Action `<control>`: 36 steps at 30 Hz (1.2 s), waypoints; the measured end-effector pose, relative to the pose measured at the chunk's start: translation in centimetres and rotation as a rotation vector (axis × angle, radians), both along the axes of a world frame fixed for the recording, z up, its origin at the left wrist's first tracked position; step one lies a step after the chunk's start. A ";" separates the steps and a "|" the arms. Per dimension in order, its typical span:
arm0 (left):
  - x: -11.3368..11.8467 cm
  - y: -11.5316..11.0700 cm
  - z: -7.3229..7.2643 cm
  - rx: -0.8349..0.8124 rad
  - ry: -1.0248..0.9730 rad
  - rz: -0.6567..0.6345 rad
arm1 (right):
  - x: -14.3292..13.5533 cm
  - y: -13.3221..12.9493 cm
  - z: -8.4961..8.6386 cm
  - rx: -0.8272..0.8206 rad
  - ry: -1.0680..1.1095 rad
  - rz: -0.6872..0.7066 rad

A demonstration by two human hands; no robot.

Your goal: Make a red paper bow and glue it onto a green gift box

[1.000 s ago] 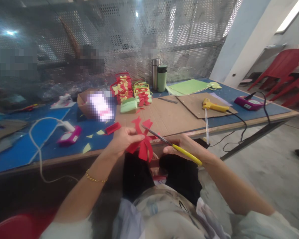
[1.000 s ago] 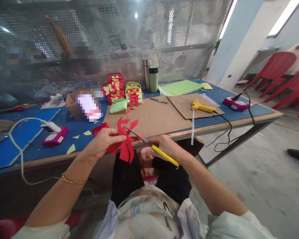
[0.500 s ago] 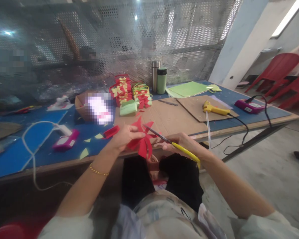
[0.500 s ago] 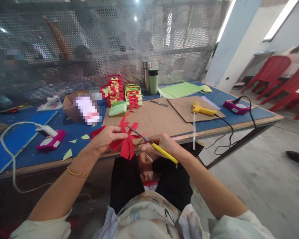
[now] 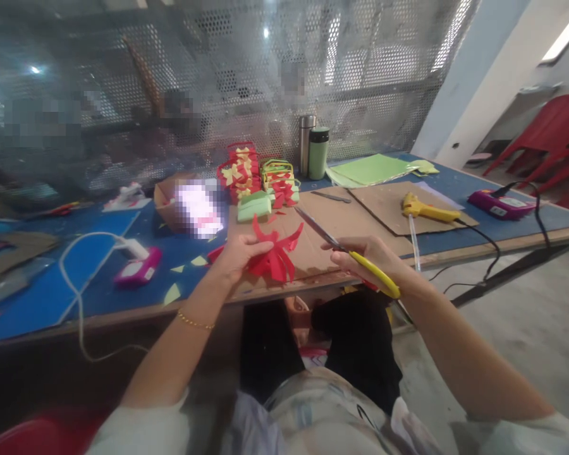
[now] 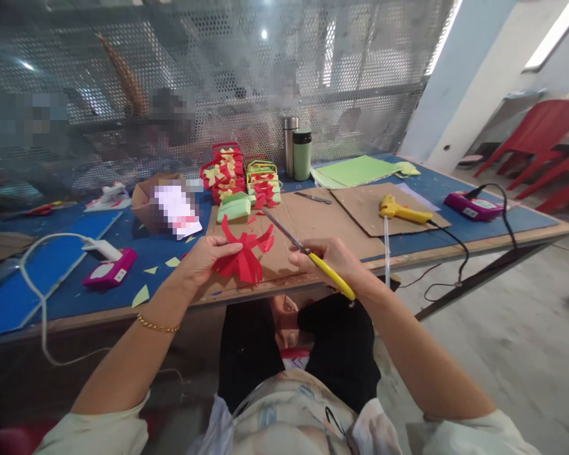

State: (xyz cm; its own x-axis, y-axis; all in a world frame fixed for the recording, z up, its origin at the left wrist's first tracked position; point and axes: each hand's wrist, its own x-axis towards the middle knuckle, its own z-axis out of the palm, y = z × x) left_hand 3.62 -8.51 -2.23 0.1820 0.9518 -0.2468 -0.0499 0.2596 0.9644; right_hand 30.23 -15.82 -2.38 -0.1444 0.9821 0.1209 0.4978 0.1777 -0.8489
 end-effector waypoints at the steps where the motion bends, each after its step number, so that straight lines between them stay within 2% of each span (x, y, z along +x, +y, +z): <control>1: -0.1 0.0 0.0 0.006 0.002 0.011 | -0.1 0.0 0.1 -0.002 -0.003 0.001; 9: -0.6 -0.9 0.2 0.080 0.064 0.023 | -1.5 0.4 -0.2 -0.010 -0.011 0.164; 14: -1.0 -1.0 0.3 0.105 0.073 0.049 | -1.0 1.5 -0.2 0.054 -0.033 0.081; 17: -2.4 -0.1 0.8 0.183 0.043 0.168 | -0.1 2.8 0.4 0.147 -0.115 0.020; 21: -4.9 0.7 1.8 0.310 -0.138 0.386 | -0.2 3.6 0.7 0.189 -0.400 -0.085; 23: -5.9 0.6 2.0 0.342 -0.180 0.463 | -1.2 3.0 0.5 0.143 -0.479 -0.042; 25: -6.4 0.3 2.0 0.353 -0.201 0.487 | -2.7 1.8 0.4 0.083 -0.490 0.076; 29: -6.6 -0.6 1.6 0.329 -0.230 0.463 | -5.2 -0.4 0.9 0.042 -0.537 0.299; 31: -6.5 -0.9 1.4 0.318 -0.237 0.440 | -5.5 -0.5 1.4 0.063 -0.562 0.323; 33: -6.5 -1.2 1.4 0.313 -0.241 0.414 | -5.0 0.5 1.8 0.090 -0.615 0.242; 36: -6.4 -1.3 1.4 0.314 -0.244 0.383 | -3.4 3.3 1.8 0.083 -0.797 -0.028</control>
